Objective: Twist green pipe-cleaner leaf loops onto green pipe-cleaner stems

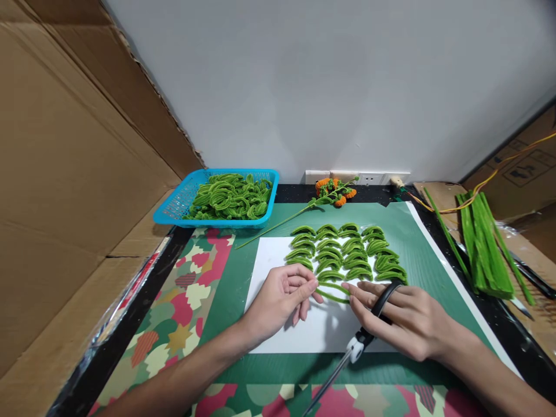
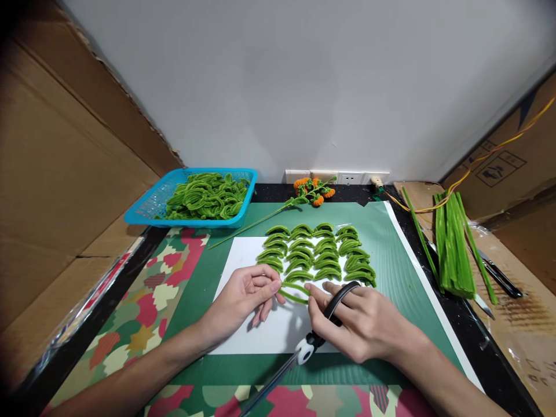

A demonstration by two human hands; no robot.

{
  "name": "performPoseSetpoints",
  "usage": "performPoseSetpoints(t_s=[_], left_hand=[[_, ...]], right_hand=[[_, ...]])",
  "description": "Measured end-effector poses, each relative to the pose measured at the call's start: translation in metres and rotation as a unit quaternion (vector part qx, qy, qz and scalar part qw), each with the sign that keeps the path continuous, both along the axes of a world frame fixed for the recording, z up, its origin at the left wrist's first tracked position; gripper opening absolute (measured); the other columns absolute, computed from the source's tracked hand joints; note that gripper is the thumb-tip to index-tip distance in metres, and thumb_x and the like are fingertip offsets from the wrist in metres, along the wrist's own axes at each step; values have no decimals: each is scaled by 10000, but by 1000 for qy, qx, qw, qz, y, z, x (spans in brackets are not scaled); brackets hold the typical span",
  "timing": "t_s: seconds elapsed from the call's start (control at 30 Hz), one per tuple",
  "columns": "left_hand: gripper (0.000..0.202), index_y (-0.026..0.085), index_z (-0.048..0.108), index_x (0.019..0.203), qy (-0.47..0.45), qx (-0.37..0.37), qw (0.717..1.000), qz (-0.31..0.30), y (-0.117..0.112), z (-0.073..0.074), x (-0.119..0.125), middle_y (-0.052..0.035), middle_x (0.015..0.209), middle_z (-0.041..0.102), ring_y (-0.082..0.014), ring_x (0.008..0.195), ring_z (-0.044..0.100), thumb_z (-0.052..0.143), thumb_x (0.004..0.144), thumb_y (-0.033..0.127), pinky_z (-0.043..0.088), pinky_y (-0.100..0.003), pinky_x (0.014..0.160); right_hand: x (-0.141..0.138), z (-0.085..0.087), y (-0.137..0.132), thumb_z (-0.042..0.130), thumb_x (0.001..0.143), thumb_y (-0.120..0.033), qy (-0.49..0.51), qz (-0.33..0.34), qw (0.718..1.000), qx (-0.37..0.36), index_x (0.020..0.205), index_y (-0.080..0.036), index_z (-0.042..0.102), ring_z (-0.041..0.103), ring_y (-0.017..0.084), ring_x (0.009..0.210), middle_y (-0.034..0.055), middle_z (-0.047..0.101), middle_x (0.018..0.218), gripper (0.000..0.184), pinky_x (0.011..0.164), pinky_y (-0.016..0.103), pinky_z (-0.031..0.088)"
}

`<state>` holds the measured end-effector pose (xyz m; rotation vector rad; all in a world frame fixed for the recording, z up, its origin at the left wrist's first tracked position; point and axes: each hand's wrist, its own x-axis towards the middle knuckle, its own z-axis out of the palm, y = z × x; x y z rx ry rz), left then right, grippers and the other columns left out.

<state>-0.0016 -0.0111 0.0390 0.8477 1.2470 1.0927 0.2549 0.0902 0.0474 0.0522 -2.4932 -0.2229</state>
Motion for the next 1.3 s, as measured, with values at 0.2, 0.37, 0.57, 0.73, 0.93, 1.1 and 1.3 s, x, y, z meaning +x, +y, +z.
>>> performPoseSetpoints(t_s=[0.2,0.37,0.57,0.73,0.93,1.1,1.3], left_hand=[[423,152,653,876,-1,1,1000,2,1,1,1,-33,658,765,-71,373,538,891,855,501,431,-160,353],[432,146,660,887,11,-3,1000,-8,-1,1,1,-55,704,785,-77,395,564,882,863,515,439,-160,360],[379,149,674,873,23,7,1000,-1,0,2,2,29,547,670,-70,369,513,895,863,457,409,-149,361],[393,154,676,874,22,4,1000,1,0,2,2,38,547,655,-76,370,513,896,856,478,411,-158,358],[364,152,683,882,31,5,1000,-4,0,1,2,44,536,638,-73,380,505,890,865,451,401,-153,370],[364,147,687,885,32,7,999,-3,-1,1,2,30,581,660,-77,399,530,893,859,447,404,-155,378],[366,144,676,892,34,6,999,-9,0,2,2,-10,638,721,-68,400,524,876,880,451,407,-155,387]], right_hand=[[-2,-1,-3,499,995,-41,-10,-1,1000,5,1123,-91,770,846,228,872,169,835,1196,305,784,323,720],[-3,-6,-6,479,983,-35,-5,-3,1000,6,1076,-82,766,830,217,802,193,847,1114,306,692,303,694],[-2,-8,-7,531,989,-67,-13,4,1000,-8,1086,-99,770,823,206,842,193,841,1147,260,731,290,683],[-2,-10,-8,515,987,-57,-17,-2,1000,-18,1135,-74,764,834,227,838,213,832,1169,291,689,309,690],[-3,-12,-10,510,984,-65,-18,9,999,-33,1125,-66,769,836,235,844,216,834,1157,295,710,321,700],[-2,-11,-11,511,1007,-82,-9,12,999,-49,1082,-86,765,839,226,881,209,836,1153,265,763,308,708],[-4,-9,-12,459,994,-48,-14,34,998,-57,1098,-37,757,842,262,911,258,818,1173,315,752,340,708]])
